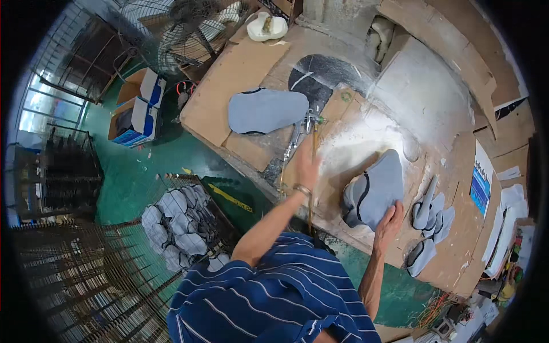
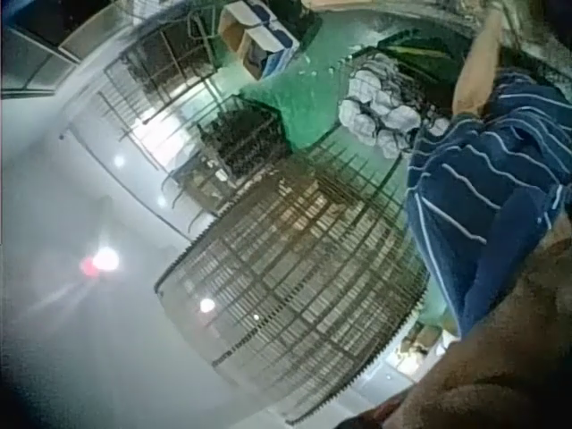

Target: Applying adhesive and assembling shoe padding components in a manufacturing workshop.

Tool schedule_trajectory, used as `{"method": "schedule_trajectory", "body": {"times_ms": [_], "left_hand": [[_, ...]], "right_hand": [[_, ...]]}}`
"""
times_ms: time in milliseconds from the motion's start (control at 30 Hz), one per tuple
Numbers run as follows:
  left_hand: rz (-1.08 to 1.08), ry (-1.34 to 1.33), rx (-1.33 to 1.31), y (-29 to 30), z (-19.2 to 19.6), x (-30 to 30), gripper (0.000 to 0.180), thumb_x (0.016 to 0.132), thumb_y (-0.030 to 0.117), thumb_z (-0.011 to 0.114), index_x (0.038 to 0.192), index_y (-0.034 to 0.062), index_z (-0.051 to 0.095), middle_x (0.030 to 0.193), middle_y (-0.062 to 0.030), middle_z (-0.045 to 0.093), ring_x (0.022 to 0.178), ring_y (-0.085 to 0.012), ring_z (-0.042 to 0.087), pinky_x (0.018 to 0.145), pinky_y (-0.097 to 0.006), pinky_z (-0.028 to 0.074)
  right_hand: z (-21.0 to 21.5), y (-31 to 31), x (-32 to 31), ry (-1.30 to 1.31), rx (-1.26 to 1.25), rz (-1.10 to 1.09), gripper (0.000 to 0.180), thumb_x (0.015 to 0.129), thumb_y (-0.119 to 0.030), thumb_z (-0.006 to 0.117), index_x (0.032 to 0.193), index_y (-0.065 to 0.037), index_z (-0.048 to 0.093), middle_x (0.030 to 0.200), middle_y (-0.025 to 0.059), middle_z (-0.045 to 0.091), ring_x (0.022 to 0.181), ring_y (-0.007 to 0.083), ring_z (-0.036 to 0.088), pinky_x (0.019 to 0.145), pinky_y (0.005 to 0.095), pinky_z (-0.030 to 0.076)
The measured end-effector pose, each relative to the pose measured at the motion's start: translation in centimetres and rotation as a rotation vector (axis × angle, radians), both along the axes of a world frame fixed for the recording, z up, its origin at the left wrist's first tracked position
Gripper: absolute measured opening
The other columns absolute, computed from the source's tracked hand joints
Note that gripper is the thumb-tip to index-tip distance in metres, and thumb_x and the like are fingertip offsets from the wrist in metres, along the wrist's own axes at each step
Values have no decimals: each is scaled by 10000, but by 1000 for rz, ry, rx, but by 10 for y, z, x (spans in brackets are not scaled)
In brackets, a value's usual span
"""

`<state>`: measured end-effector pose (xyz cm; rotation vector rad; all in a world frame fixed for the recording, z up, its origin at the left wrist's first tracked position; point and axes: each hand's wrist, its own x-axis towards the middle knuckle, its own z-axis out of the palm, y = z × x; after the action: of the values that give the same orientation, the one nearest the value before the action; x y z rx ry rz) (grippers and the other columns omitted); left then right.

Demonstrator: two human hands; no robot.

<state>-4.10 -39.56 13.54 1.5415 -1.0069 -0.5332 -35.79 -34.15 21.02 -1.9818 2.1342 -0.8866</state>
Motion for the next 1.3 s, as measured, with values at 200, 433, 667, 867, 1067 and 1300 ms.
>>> {"method": "schedule_trajectory", "body": {"times_ms": [200,433,667,867,1067,1300], "left_hand": [[649,-122,200,-46,-51,251,1111,740,539,854,1532,-42,335,1526,-316,395,1410,-455,400,1148,-521,364],[264,-105,570,-74,-67,349,1213,588,631,911,1436,-113,465,1336,-291,620,1249,-399,602,1064,-448,481],[20,-144,833,-80,-49,368,962,658,496,901,1355,-85,581,1364,-262,627,1281,-383,591,1057,-445,472],[44,333,407,-87,-83,364,843,801,251,843,1481,-53,449,1452,-188,558,1299,-312,544,1108,-433,426],[-62,785,116,-79,0,308,604,831,87,809,1362,-51,558,1333,-151,633,1192,-269,597,1021,-436,491],[-80,1157,-78,23,191,115,580,902,115,758,1414,-14,517,1356,-111,614,1201,-270,608,1042,-451,501]], "right_hand": [[3,3,1,-32,-3,-56,398,1079,-236,479,1343,38,593,1357,245,605,1263,400,567,1090,440,425],[15,31,9,-99,-70,-193,401,1055,-226,528,1340,51,583,1339,266,606,1253,429,568,1091,471,418],[46,76,48,35,-158,-242,381,996,-123,602,1334,51,584,1315,255,614,1214,416,593,1062,472,447],[64,102,100,13,-147,-201,366,932,-35,638,1294,20,633,1261,225,663,1171,389,630,1023,428,481],[72,97,153,-409,83,-78,340,962,-87,638,1286,14,641,1238,198,684,1108,300,667,958,398,518],[82,56,210,-1483,607,359,589,1019,-411,629,1430,-4,518,1401,133,603,1241,220,600,1021,388,495]]}}
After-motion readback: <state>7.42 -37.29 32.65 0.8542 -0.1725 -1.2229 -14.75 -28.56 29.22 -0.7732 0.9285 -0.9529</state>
